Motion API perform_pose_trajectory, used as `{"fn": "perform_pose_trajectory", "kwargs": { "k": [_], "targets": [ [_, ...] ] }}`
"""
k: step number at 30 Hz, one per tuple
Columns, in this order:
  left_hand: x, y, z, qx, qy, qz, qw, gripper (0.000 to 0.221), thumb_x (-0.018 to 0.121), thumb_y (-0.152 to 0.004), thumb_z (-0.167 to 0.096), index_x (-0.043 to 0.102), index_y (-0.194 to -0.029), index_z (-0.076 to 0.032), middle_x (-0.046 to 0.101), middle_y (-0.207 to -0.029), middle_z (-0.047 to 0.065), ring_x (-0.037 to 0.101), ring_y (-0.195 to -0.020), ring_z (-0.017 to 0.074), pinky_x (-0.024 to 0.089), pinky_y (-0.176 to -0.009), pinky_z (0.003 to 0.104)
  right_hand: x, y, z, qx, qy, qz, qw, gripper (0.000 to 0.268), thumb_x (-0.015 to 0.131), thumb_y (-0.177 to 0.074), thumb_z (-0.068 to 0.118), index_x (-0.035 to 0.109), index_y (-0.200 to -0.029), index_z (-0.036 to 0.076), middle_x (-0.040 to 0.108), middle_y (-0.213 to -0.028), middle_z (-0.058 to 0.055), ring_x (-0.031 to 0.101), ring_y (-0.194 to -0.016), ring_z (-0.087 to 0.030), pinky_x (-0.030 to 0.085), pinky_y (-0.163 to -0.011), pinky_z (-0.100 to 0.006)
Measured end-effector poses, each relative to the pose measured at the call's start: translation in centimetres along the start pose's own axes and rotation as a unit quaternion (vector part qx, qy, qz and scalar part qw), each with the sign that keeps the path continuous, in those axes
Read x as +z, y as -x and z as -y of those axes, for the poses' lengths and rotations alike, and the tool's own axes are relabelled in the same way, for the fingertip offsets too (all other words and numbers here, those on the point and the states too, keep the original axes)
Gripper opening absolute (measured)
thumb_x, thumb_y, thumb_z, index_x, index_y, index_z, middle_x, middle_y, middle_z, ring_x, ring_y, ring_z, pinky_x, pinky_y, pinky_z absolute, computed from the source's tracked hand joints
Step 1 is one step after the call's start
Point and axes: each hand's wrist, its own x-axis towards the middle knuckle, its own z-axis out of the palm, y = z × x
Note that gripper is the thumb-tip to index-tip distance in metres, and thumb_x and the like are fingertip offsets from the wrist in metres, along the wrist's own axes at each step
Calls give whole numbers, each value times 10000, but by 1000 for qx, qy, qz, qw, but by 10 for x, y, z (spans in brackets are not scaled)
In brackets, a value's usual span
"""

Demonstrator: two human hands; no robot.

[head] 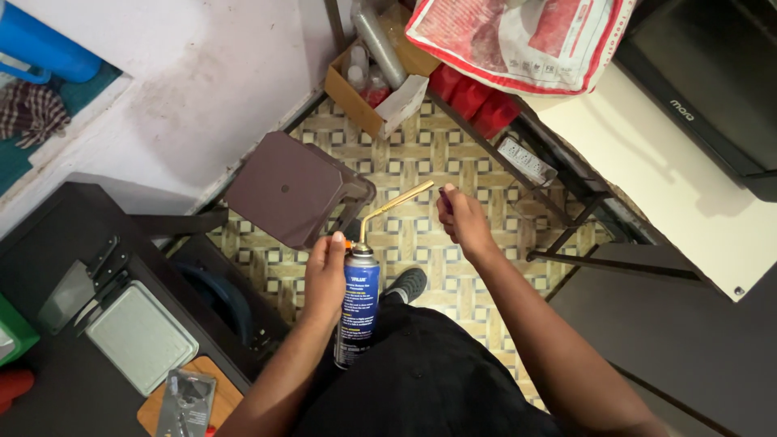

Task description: The person is assembling a blowtorch by attaching the nozzle to the gas canister.

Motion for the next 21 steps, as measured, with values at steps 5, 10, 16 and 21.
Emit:
{"fn": "perform_pose_trajectory", "kwargs": {
  "k": [5,10,16,21],
  "targets": [
    [-1,3,-7,-11,8,-6,1000,414,513,-1033,-440,621,-1023,-41,631,-800,36,592,-639,105,502,-583,269,1,-3,-1,-4,-21,9,1000,474,406,-1045,429,454,-688,121,357,-559,56,249,-424,-57,161,-383,-272],
    [-8,-7,12,26,28,5,999,416,527,-1057,-429,613,-1015,-24,624,-805,36,583,-654,91,501,-593,258,-4,-11,-13,-14,-29,15,999,427,404,-1032,391,472,-700,130,375,-575,65,257,-435,-45,163,-389,-266],
    [-4,2,-6,6,39,13,999,410,515,-1045,-432,610,-1008,-35,634,-798,35,596,-634,91,508,-577,253,5,-7,-7,-20,-24,19,999,482,416,-1054,413,445,-667,127,318,-555,74,230,-420,-44,143,-380,-262],
    [-1,4,-11,-22,16,3,1000,408,510,-1032,-433,609,-1007,-38,632,-783,44,598,-610,106,502,-555,264,10,-2,-4,-40,-13,21,999,472,412,-1061,403,436,-675,134,338,-563,77,240,-426,-42,159,-386,-261]
  ]
}}
